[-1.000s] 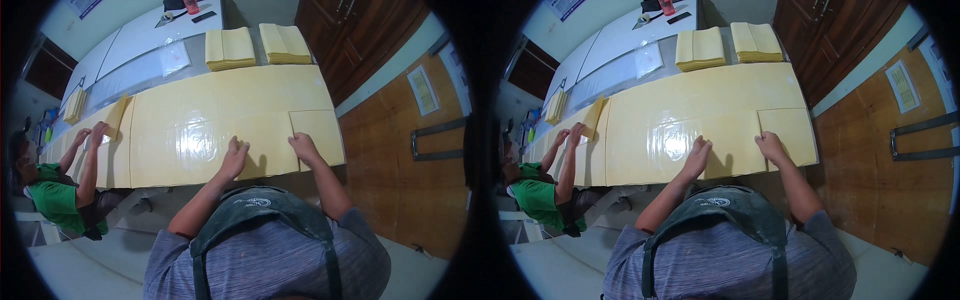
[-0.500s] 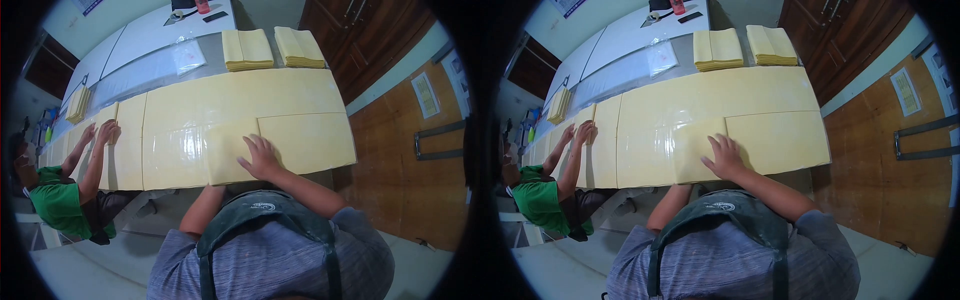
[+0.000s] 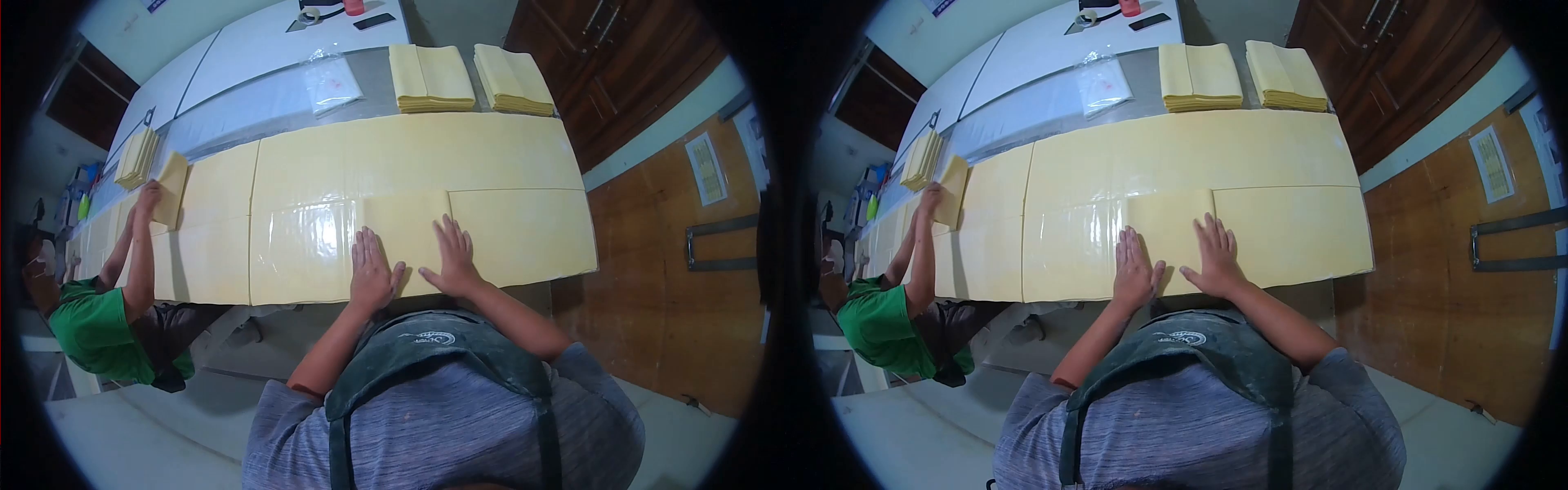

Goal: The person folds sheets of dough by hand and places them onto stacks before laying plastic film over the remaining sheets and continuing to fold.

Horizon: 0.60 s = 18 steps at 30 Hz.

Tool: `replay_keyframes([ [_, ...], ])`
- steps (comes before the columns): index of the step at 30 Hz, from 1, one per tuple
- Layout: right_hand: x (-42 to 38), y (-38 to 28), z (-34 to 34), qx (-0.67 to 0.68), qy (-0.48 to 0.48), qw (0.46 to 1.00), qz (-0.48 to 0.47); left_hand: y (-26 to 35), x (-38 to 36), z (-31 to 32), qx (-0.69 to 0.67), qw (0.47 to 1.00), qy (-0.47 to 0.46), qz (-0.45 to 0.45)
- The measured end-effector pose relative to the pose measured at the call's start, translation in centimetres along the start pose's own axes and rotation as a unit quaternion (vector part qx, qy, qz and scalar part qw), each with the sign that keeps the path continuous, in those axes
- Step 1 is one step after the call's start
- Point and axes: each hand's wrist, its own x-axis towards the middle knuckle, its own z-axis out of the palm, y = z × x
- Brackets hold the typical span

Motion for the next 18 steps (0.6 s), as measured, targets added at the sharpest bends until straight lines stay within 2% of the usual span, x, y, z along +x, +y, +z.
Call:
replay_keyframes([
  [1, 0.4, 0.0, 0.3, 0.179, 0.087, 0.98, 0.026, 0.4, 0.0, 0.3, 0.091, 0.996, -0.004, -0.003],
  [2, 0.9, 0.1, 0.6, 0.352, 0.169, 0.919, 0.05, 0.5, 0.2, 0.5, 0.105, 0.994, -0.006, -0.012],
  [3, 1.5, 0.2, 0.4, 0.352, 0.166, 0.92, 0.046, 0.6, 0.2, 0.6, 0.105, 0.994, -0.002, -0.016],
  [4, 2.3, 0.5, 0.1, 0.515, 0.192, 0.821, 0.155, 0.6, 0.3, 0.7, 0.108, 0.994, -0.007, -0.023],
  [5, 3.0, 0.8, -0.3, 0.652, 0.208, 0.682, 0.258, 0.7, 0.3, 0.7, 0.111, 0.993, -0.012, -0.029],
  [6, 3.4, 1.9, -0.4, 0.652, 0.205, 0.684, 0.254, 0.3, 0.3, 0.9, 0.111, 0.993, -0.013, -0.028],
  [8, 3.9, 4.2, 0.0, 0.586, 0.018, 0.743, 0.323, 0.0, 0.3, 1.0, 0.068, 0.997, -0.002, -0.029],
  [9, 4.2, 3.6, -0.6, 0.585, 0.016, 0.745, 0.32, -0.2, 0.3, 1.0, 0.024, 0.999, 0.004, -0.027],
  [10, 4.3, 2.5, -2.2, 0.446, -0.018, 0.839, 0.311, 0.3, 0.4, 0.2, 0.023, 0.999, 0.007, -0.029],
  [11, 4.3, 1.3, -3.7, 0.292, -0.051, 0.909, 0.292, 0.8, 0.5, -0.6, 0.006, 0.998, -0.011, -0.061],
  [13, 5.0, -1.8, -6.0, 0.264, -0.024, 0.931, 0.251, 1.7, 1.2, -2.9, -0.014, 0.995, -0.025, -0.095],
  [15, 6.5, -6.8, -10.1, 0.166, -0.021, 0.968, 0.188, 1.9, 2.4, -4.9, -0.079, 0.98, -0.073, -0.167],
  [16, 7.2, -9.3, -11.4, 0.188, 0.001, 0.969, 0.161, -0.1, 3.4, -4.5, -0.079, 0.98, -0.072, -0.169],
  [17, 7.9, -11.6, -11.6, 0.212, 0.023, 0.968, 0.136, -3.4, 4.6, -3.2, -0.162, 0.975, -0.093, -0.12],
  [18, 8.5, -13.8, -10.1, 0.297, 0.079, 0.945, 0.11, -5.8, 5.2, -2.9, -0.242, 0.961, -0.115, -0.069],
])
